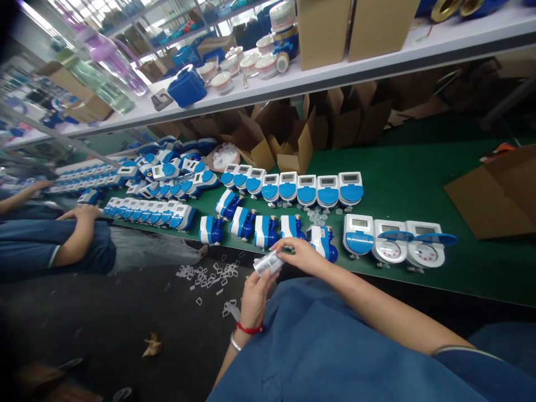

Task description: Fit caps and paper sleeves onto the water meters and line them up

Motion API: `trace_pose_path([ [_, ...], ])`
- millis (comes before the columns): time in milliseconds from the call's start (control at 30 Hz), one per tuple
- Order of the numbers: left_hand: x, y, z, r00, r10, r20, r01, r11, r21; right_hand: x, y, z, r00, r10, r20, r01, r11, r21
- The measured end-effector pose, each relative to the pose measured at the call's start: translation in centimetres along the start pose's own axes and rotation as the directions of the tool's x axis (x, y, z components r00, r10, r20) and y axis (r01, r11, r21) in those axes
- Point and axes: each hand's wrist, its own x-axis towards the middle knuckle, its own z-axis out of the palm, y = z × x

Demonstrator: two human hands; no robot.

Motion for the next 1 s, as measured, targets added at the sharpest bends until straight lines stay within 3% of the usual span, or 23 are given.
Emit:
trace_pose_path([
  [167,0.2,0.2,-0.2,0.998,-0.060,-0.010,0.059,0.995,-0.078,0.4,0.5,0.6,0.999,-0.045,-0.018,0.044,0.997,-0.061],
  [400,0.7,-0.1,-1.2,0.996,-0.091,0.002,0.090,0.992,-0.092,1.1,1.3,2.1,0.969,-0.244,-0.036,0.225,0.935,-0.274],
  [533,1.0,0.1,-1.7,0.993,-0.115,-0.008,0.114,0.990,-0.087,1.1,0.4,3.0,0.974,-0.228,-0.010,0.221,0.952,-0.210],
  [633,1.2,0.2,-2.1,0.991,-0.133,-0.034,0.130,0.988,-0.077,2.2,0.6,2.0,0.991,-0.136,0.007,0.136,0.989,-0.061],
  [700,1.2,0.3,-2.5,0.987,-0.148,-0.070,0.142,0.987,-0.077,4.1,2.4,-0.1,0.998,-0.053,-0.023,0.053,0.999,-0.004],
  [800,1.1,0.5,-3.2,0.979,-0.164,-0.119,0.155,0.984,-0.085,8.2,7.5,-4.5,0.993,0.108,-0.046,-0.112,0.991,-0.071],
  [900,0.8,0.9,-3.9,0.971,-0.177,-0.161,0.166,0.983,-0.080,12.0,12.9,-8.1,0.958,0.286,0.004,-0.280,0.942,-0.188],
  [1000,0.8,1.3,-4.2,0.960,-0.194,-0.202,0.185,0.981,-0.064,14.4,16.3,-9.5,0.908,0.407,0.103,-0.370,0.891,-0.262],
])
